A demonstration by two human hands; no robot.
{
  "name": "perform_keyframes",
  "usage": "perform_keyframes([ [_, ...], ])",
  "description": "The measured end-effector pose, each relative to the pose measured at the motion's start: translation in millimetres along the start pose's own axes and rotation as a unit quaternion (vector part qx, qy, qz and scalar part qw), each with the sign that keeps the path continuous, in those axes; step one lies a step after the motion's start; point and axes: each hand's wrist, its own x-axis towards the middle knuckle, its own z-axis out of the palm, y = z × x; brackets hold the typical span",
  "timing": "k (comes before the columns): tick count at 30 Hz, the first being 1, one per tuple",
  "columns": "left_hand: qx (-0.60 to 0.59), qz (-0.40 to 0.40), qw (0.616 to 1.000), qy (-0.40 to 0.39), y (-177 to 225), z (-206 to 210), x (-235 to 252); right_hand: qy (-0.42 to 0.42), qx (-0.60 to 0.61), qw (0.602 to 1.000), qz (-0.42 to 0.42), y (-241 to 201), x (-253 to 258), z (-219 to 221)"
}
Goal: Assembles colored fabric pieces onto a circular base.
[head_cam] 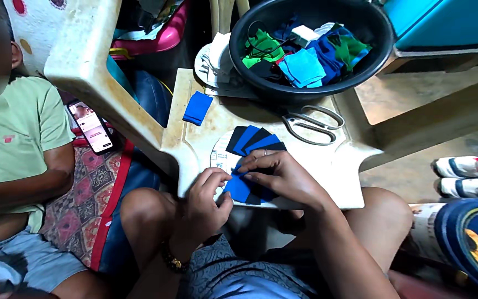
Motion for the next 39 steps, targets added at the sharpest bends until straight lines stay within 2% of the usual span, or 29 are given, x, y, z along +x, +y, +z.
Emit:
perform_keyframes([
  [8,0.023,0.058,0.995,-0.071,-8,-12,2,0.002,0.001,1.0,0.004,1,0,1],
  [14,0.033,0.093,0.993,-0.063,-12,-7,0,0.006,-0.008,1.0,0.002,2,1,1],
  [39,0.03,0.074,0.995,-0.059,-8,-5,0,0.013,-0.02,1.0,-0.005,3,0,2],
])
